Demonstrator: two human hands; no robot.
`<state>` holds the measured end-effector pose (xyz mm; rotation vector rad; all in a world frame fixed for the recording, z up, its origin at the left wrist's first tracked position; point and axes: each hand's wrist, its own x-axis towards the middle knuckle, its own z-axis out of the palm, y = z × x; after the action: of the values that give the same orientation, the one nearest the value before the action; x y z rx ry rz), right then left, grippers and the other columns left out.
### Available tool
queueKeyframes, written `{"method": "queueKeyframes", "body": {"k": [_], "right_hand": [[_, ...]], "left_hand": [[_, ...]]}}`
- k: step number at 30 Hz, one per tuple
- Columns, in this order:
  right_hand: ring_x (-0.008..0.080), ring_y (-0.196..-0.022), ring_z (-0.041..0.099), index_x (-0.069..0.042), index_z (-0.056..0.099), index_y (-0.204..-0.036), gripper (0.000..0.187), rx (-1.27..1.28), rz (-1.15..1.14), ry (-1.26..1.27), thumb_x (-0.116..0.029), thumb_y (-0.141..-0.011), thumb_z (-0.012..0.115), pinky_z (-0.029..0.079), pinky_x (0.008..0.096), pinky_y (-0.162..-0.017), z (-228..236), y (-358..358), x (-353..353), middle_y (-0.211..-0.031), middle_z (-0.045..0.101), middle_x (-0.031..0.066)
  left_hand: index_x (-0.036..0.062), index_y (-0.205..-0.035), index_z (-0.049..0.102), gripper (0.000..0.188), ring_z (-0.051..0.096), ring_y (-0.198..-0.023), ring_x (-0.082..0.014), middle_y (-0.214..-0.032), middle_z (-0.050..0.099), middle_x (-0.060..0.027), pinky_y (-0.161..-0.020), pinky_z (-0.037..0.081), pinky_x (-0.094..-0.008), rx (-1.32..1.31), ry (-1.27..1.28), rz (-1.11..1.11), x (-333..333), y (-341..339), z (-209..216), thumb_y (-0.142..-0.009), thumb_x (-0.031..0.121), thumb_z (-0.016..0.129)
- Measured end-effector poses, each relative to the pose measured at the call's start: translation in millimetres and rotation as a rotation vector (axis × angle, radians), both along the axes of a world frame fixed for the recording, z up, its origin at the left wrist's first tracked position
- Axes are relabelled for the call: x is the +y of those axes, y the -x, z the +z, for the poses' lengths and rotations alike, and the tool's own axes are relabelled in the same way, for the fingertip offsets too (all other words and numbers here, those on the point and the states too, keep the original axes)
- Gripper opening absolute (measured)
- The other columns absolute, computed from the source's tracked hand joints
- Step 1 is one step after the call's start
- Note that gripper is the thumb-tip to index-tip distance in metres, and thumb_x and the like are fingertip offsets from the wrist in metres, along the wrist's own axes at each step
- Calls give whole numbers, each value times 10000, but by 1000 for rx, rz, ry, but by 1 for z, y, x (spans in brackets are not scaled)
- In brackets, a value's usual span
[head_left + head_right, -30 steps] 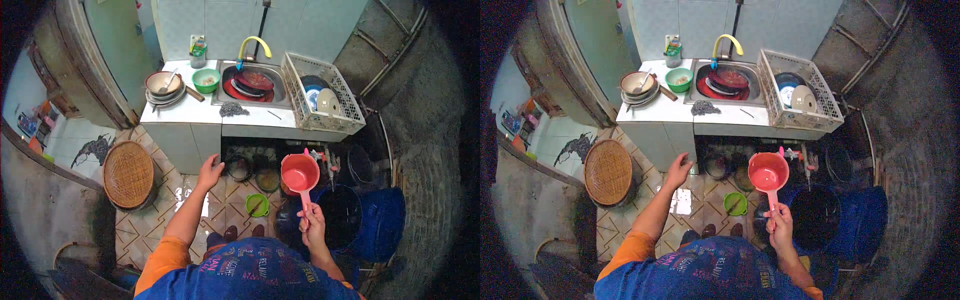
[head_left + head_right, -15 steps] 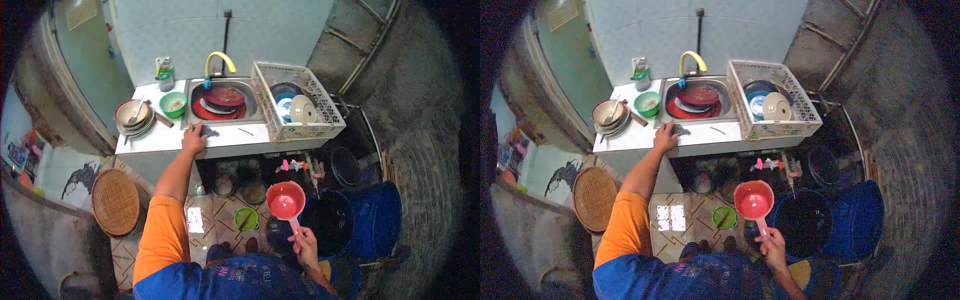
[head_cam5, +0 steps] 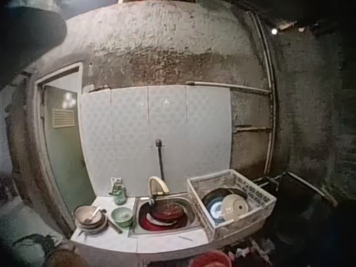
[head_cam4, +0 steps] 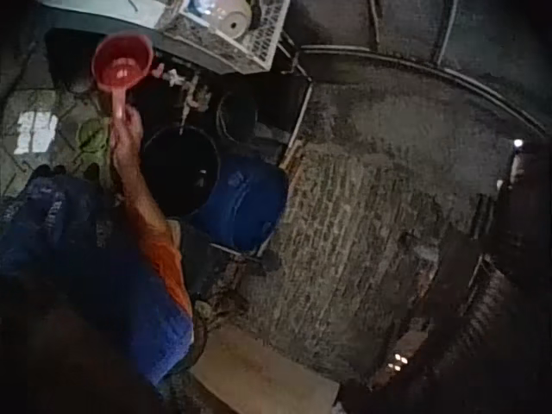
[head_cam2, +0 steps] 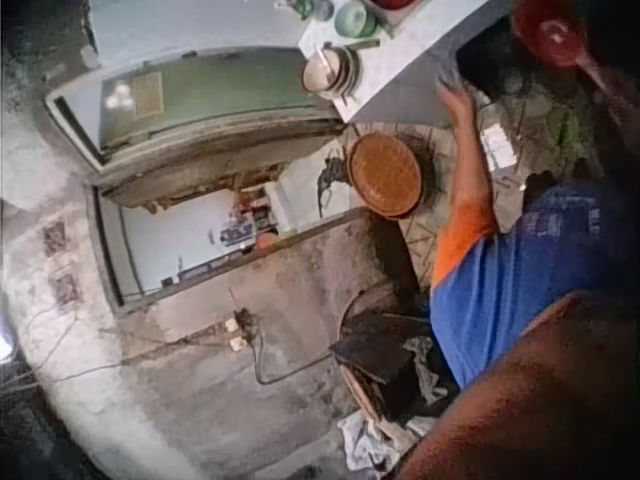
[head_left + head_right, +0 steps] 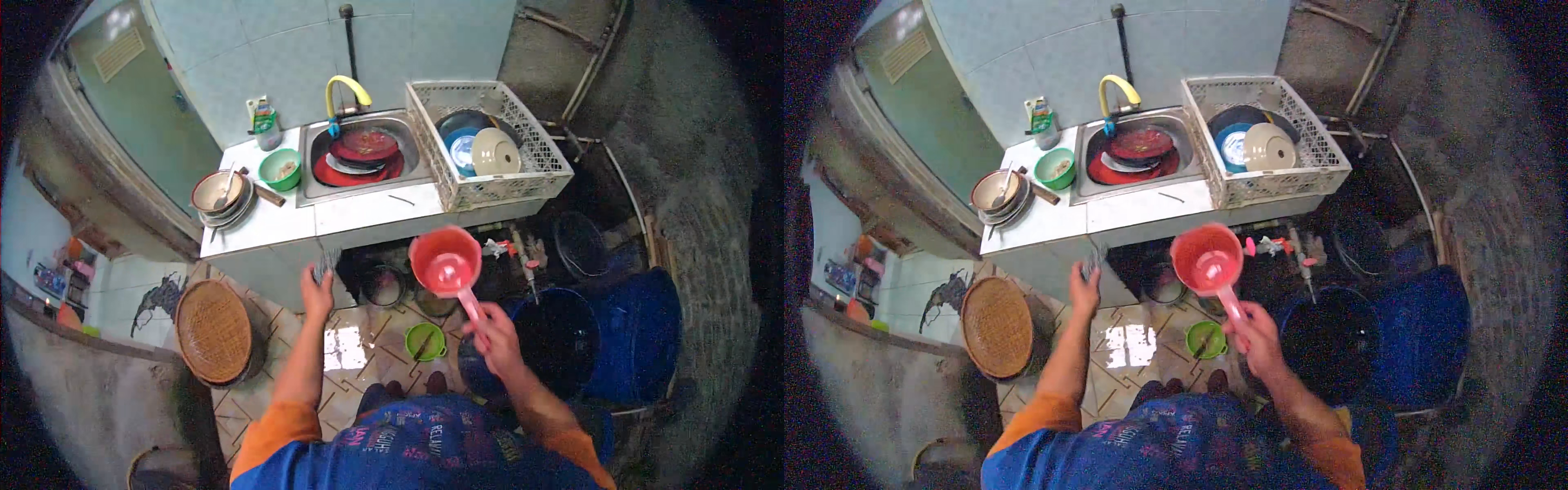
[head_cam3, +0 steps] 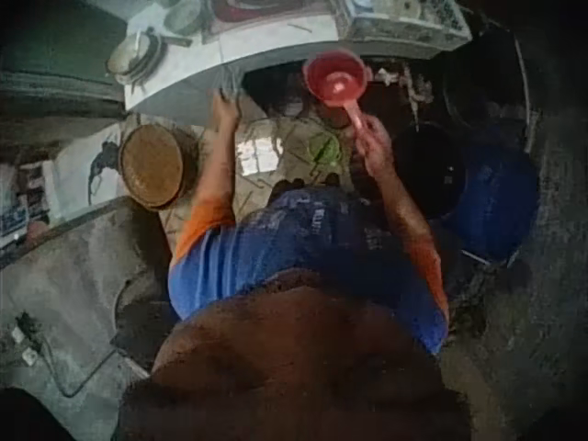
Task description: The person rinses a blue container and lid with water using a pink scoop, then uses a wooden pestle to pound items in a green bowl before adding water and pouring the contents into a large blue barrel.
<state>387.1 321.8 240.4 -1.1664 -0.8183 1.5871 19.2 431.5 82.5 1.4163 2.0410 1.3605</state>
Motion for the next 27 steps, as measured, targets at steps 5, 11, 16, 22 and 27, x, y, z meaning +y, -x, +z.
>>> {"method": "queueKeyframes", "body": {"k": [5,11,16,22,27], "right_hand": [[24,-471,401,-38,510,-1184,330,50,193,-134,-266,-955,573,285,175,-400,-13,74,105,-839,644,78],[35,-474,421,-77,516,-1180,327,116,237,-107,-303,-950,576,277,176,-380,-33,136,177,-863,645,58],[78,-592,556,-127,498,-1266,439,64,233,-53,-418,-943,562,339,183,-409,-51,139,209,-989,633,41],[140,-798,611,-155,425,-1349,500,148,232,-59,-460,-962,505,457,262,-554,-45,122,209,-1061,604,39],[143,-910,569,-150,412,-1374,603,135,99,-53,-507,-914,568,456,271,-657,-81,92,188,-1152,567,48]], "left_hand": [[-43,-1239,470,488,570,-1052,-296,-1144,588,-220,-925,437,-387,-289,284,106,-163,21,-38,-872,222,653],[-22,-1253,456,472,557,-1019,-242,-1113,586,-156,-919,432,-357,-481,322,415,-298,47,-40,-889,209,647],[20,-1252,477,520,535,-843,-155,-999,591,-79,-733,451,-303,-262,318,415,-343,39,-46,-879,326,672],[44,-1243,455,442,469,-705,-92,-901,547,-25,-605,395,-236,-592,499,347,-305,-21,10,-901,237,658],[35,-1294,451,485,475,-678,-96,-848,540,-8,-587,407,-248,-531,456,176,-272,-51,12,-895,211,665]]}}
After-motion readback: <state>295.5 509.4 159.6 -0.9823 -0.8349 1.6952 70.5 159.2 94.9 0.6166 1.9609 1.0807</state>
